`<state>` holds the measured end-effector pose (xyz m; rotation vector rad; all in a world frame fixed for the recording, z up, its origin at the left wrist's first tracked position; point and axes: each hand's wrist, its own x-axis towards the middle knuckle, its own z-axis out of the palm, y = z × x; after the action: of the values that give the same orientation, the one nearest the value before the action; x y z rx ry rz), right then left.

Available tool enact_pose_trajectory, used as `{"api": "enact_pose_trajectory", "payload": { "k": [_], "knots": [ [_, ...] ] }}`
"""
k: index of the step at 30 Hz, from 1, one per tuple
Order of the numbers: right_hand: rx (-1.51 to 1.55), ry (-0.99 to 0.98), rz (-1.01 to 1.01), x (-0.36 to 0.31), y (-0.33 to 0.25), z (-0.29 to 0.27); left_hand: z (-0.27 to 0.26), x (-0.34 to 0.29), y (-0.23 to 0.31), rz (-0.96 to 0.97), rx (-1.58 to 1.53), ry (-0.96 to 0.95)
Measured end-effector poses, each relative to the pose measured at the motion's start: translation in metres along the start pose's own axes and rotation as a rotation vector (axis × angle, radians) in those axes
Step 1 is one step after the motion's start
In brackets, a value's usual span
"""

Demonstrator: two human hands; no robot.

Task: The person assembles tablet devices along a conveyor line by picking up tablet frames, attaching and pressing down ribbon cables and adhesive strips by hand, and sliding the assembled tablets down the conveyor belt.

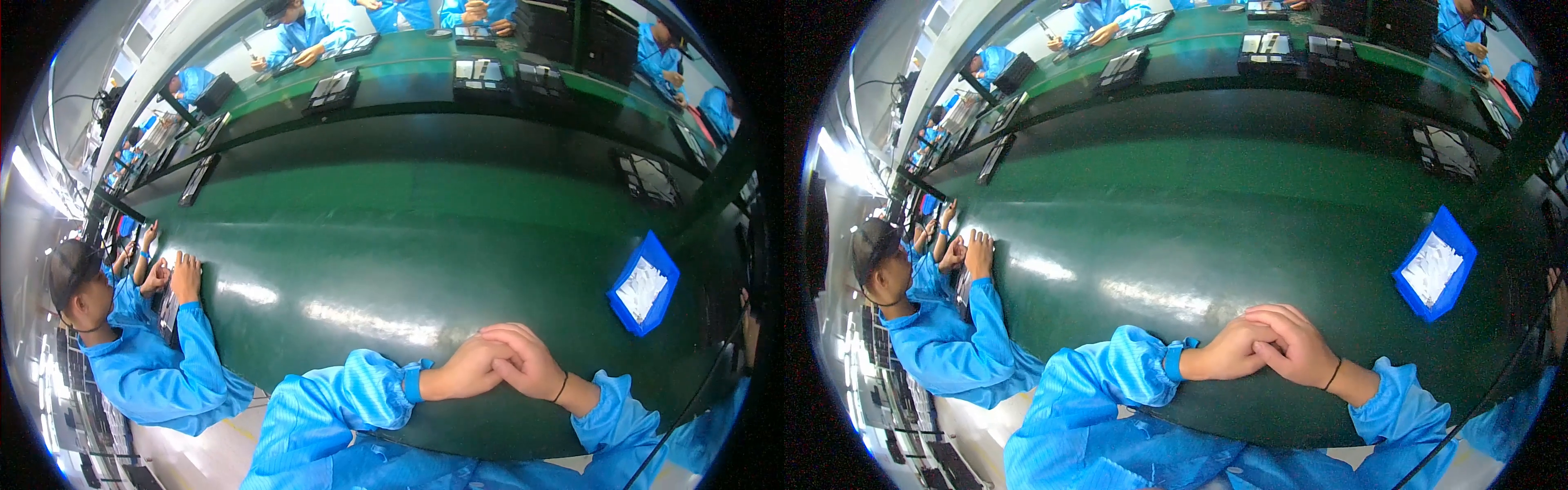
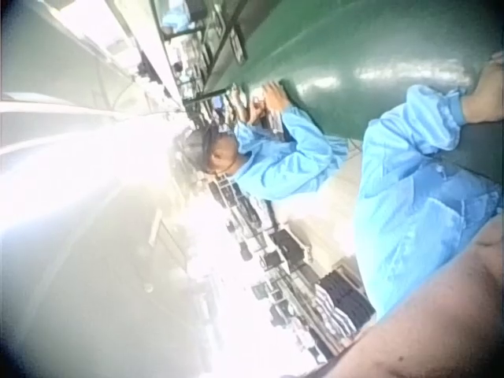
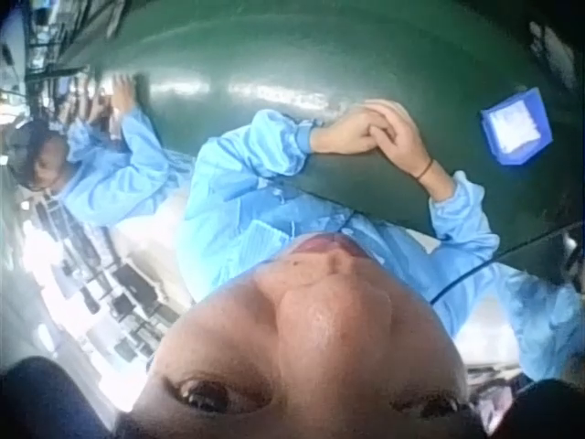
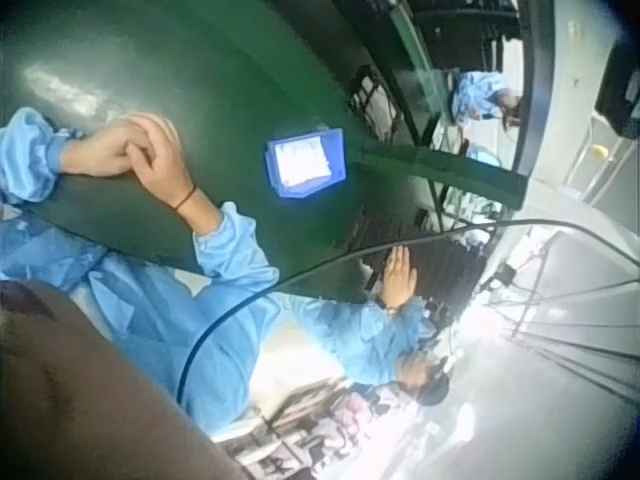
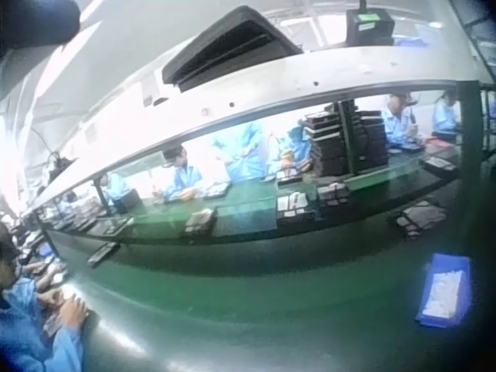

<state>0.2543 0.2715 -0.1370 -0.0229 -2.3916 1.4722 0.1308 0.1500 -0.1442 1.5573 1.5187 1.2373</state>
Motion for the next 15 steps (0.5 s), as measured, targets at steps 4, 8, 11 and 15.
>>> {"api": "enact_pose_trajectory", "payload": {
  "k": [4, 8, 11, 15],
  "knots": [
    [0.006, -0.009, 0.006, -0.001, 0.001, 0.001, 0.0, 0.0, -0.003, -0.027, 0.038, -0.043],
    [-0.018, -0.004, -0.025, -0.002, 0.007, 0.002, 0.001, -0.002, -0.009, 0.013, 0.078, -0.019],
    [-0.01, 0.011, -0.044, -0.003, 0.011, 0.003, 0.0, -0.001, -0.005, -0.018, 0.082, -0.012],
    [-0.005, 0.02, -0.028, -0.003, 0.01, 0.001, -0.001, 0.002, -0.001, -0.03, 0.046, -0.04]
  ]
}}
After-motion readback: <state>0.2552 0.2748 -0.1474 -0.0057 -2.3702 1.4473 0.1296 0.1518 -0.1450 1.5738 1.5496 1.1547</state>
